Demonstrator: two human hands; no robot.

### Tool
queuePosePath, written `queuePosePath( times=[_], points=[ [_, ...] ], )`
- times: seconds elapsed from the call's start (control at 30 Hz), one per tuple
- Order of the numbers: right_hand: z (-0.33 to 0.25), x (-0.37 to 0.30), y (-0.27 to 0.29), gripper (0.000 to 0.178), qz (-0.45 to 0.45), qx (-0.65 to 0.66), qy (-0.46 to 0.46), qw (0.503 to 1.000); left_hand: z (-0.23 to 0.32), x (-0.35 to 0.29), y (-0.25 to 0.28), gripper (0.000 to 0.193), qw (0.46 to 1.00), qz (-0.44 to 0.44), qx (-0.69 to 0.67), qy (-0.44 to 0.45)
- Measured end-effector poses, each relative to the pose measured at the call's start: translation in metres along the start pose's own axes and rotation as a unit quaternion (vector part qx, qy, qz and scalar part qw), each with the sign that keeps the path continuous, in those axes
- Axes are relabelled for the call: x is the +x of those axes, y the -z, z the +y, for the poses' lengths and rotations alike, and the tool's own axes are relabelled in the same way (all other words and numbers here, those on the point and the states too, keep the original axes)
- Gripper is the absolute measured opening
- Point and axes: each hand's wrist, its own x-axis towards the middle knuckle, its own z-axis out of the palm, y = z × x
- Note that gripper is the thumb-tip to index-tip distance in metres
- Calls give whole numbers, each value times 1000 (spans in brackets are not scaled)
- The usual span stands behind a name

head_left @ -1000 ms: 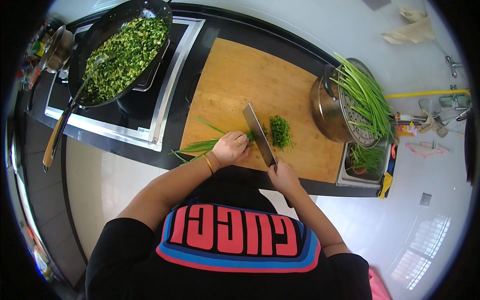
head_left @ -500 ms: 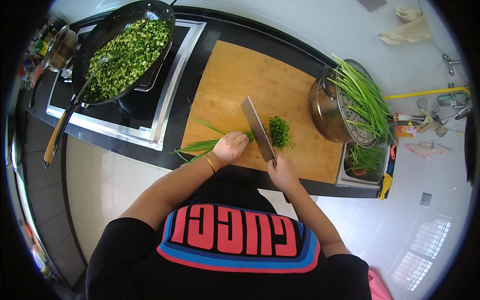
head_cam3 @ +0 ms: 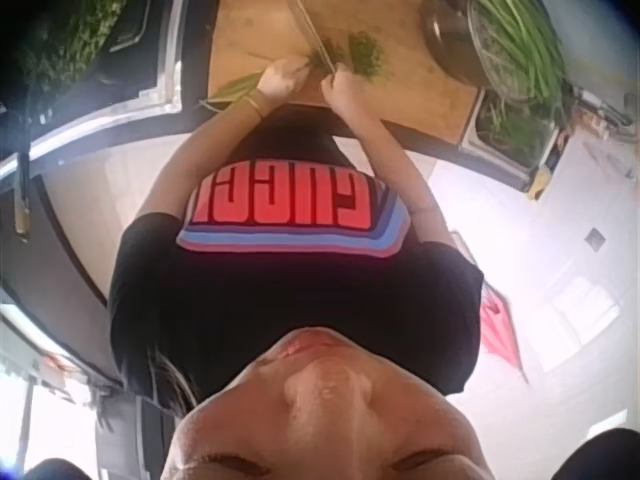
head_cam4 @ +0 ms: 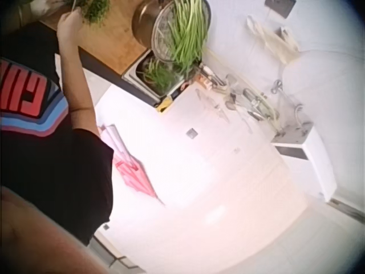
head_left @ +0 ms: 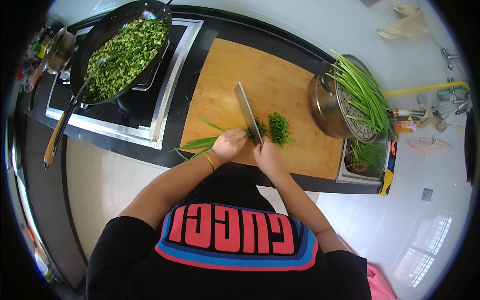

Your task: The person chops a bundle of green onions into small pieces on a wooden cutting board using a large cleaver. The chopped pieces accumulate on the board as the person works through the bundle.

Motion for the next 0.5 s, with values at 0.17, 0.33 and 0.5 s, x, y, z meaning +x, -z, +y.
queuePosePath(
  times=[0.17,0.33,0.5],
  points=[
    [34,-4,17,20,1,58,-37,998,1,10,-1,8,1000,-19,-1,2],
    [49,-11,31,21,-5,68,-91,994,0,27,-25,10,995,-67,35,61],
    [25,-20,37,21,9,-13,-103,995,5,33,-20,14,990,-88,99,57]
  ],
)
